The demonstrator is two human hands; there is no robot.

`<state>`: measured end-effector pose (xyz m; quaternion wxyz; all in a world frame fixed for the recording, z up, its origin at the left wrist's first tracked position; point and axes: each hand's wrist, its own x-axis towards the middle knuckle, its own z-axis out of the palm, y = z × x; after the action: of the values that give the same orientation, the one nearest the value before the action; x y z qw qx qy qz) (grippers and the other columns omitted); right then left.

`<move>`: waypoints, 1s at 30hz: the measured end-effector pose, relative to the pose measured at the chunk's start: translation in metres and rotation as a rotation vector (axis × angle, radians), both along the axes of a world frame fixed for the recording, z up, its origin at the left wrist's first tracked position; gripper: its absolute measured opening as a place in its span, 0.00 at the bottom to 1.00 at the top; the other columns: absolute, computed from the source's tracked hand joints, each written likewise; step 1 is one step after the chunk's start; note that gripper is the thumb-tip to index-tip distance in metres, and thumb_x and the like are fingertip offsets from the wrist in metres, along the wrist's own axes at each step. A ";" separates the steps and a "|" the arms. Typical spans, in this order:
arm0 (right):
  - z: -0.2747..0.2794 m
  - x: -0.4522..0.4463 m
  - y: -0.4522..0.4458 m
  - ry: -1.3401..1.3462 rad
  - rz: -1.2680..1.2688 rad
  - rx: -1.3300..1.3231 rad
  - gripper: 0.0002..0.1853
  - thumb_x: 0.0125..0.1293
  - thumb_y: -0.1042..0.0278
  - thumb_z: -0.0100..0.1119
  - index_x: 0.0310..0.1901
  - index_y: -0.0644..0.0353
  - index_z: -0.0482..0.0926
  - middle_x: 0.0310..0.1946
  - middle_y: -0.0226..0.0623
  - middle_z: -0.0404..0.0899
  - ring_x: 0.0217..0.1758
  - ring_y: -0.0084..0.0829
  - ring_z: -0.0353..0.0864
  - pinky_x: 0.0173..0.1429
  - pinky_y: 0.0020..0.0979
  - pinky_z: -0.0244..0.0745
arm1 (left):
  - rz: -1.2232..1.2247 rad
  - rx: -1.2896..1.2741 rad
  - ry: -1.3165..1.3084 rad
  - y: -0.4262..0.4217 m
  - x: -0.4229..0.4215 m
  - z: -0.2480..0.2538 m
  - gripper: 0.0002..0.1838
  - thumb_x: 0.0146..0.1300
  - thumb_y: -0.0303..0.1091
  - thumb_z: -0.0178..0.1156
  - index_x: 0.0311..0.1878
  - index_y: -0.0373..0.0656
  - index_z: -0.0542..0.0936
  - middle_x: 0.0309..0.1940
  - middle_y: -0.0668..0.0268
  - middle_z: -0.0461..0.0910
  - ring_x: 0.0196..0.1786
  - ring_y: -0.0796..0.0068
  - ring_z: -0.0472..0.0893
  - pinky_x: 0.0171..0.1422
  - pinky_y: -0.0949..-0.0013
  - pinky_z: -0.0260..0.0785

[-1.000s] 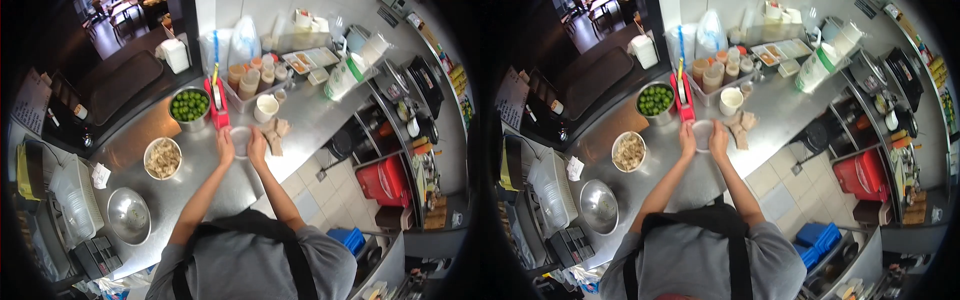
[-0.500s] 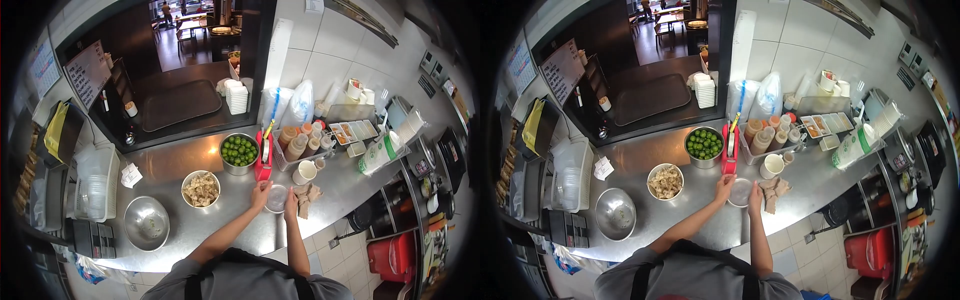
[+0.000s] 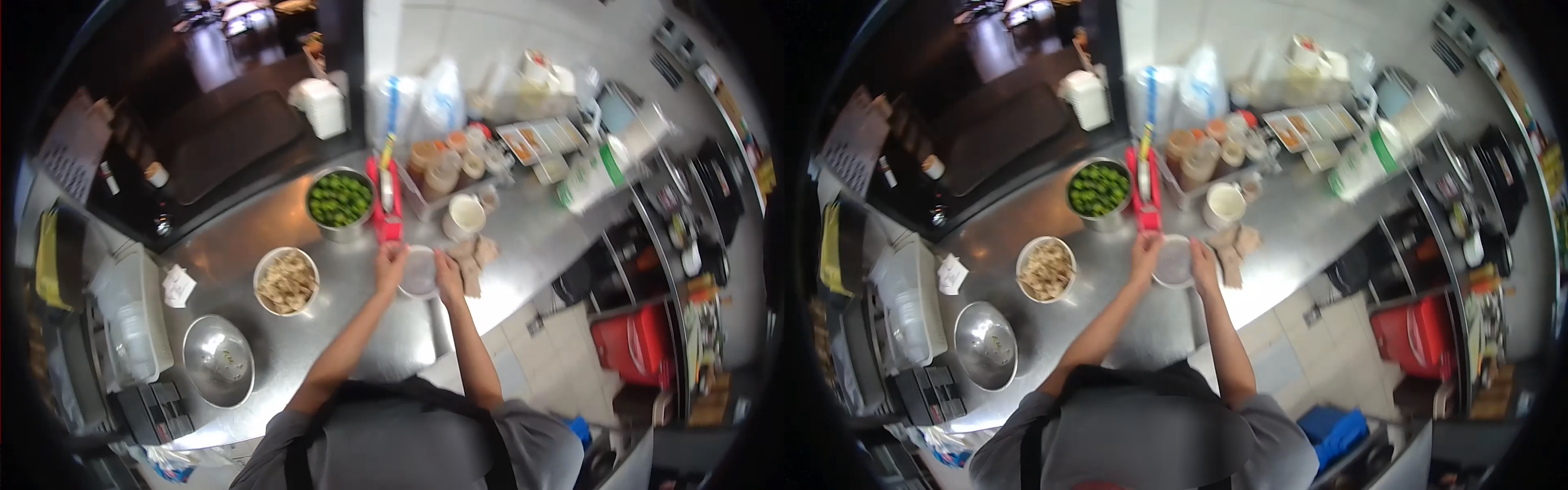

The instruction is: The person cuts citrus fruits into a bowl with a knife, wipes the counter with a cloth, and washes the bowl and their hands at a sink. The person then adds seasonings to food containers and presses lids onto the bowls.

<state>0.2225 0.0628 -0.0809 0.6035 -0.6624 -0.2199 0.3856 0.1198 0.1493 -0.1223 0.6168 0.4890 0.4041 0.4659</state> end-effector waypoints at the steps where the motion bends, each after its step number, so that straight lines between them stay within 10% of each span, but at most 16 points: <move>1: 0.001 0.001 0.000 -0.002 0.006 -0.022 0.17 0.66 0.53 0.47 0.40 0.59 0.78 0.22 0.19 0.68 0.22 0.13 0.58 0.24 0.18 0.54 | -0.009 0.006 0.005 -0.001 -0.002 0.008 0.10 0.57 0.36 0.61 0.38 0.42 0.74 0.23 0.73 0.71 0.25 0.84 0.67 0.30 0.77 0.62; 8: 0.009 -0.005 0.000 -0.046 0.018 0.027 0.19 0.66 0.54 0.48 0.40 0.65 0.78 0.28 0.29 0.76 0.30 0.19 0.70 0.36 0.21 0.65 | -0.048 -0.071 0.104 -0.016 -0.012 0.034 0.12 0.64 0.38 0.53 0.42 0.37 0.72 0.34 0.61 0.78 0.37 0.78 0.75 0.42 0.74 0.66; 17: 0.048 -0.034 -0.010 -1.395 0.174 0.055 0.21 0.64 0.59 0.45 0.56 0.59 0.69 0.58 0.41 0.66 0.63 0.40 0.62 0.65 0.43 0.52 | 0.090 0.051 0.156 -0.038 -0.031 0.026 0.15 0.67 0.38 0.46 0.46 0.36 0.71 0.42 0.60 0.76 0.45 0.72 0.74 0.51 0.70 0.64; 30: 0.040 -0.045 -0.020 -1.306 0.447 -0.007 0.27 0.66 0.56 0.40 0.64 0.59 0.57 0.66 0.42 0.54 0.69 0.39 0.51 0.67 0.45 0.46 | 0.074 0.094 0.172 -0.046 -0.033 0.032 0.17 0.68 0.40 0.40 0.47 0.37 0.72 0.44 0.56 0.76 0.48 0.64 0.74 0.54 0.66 0.63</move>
<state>0.1778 0.0431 -0.0406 0.2513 -0.6998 -0.6683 0.0232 0.0867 0.1033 -0.0907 0.5386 0.5402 0.4510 0.4633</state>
